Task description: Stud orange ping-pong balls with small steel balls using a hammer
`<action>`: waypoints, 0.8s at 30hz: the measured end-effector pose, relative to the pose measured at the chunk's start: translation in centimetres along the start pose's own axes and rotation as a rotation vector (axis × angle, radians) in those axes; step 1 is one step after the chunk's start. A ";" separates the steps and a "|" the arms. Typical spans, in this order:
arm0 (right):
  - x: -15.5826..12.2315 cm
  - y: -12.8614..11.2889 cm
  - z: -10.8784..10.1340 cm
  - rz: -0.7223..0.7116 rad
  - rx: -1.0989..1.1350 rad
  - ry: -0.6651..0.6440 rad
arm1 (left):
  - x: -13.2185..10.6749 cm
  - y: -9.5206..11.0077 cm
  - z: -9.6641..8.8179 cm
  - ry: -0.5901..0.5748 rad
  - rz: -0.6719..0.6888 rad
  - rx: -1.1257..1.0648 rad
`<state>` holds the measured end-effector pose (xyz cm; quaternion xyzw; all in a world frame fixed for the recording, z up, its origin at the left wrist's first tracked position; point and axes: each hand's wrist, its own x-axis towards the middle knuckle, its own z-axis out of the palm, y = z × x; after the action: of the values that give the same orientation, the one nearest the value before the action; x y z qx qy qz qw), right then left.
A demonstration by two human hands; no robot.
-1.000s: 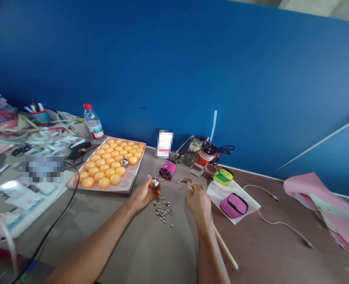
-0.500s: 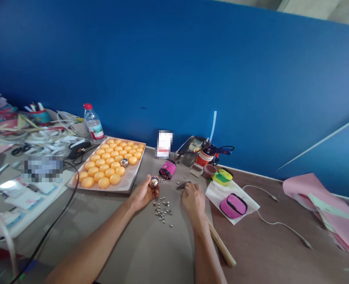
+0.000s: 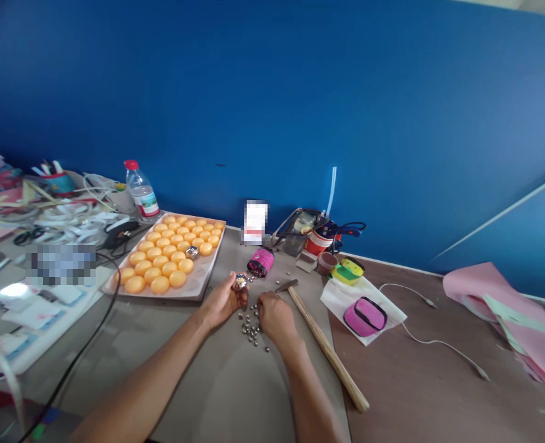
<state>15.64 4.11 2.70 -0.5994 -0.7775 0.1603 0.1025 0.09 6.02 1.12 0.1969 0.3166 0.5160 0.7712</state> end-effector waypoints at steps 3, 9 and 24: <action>-0.2 0.3 -0.2 -0.016 0.061 -0.002 | -0.1 0.1 0.1 0.007 -0.003 0.001; -0.4 0.3 -0.4 -0.066 0.080 -0.038 | -0.3 0.3 0.5 0.021 -0.006 0.010; -0.6 -0.5 0.2 -0.148 0.171 -0.019 | -0.3 0.2 0.3 -0.005 0.013 0.010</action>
<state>15.29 3.38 2.68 -0.5278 -0.8042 0.2235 0.1574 0.10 5.81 1.52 0.2040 0.3158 0.5191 0.7676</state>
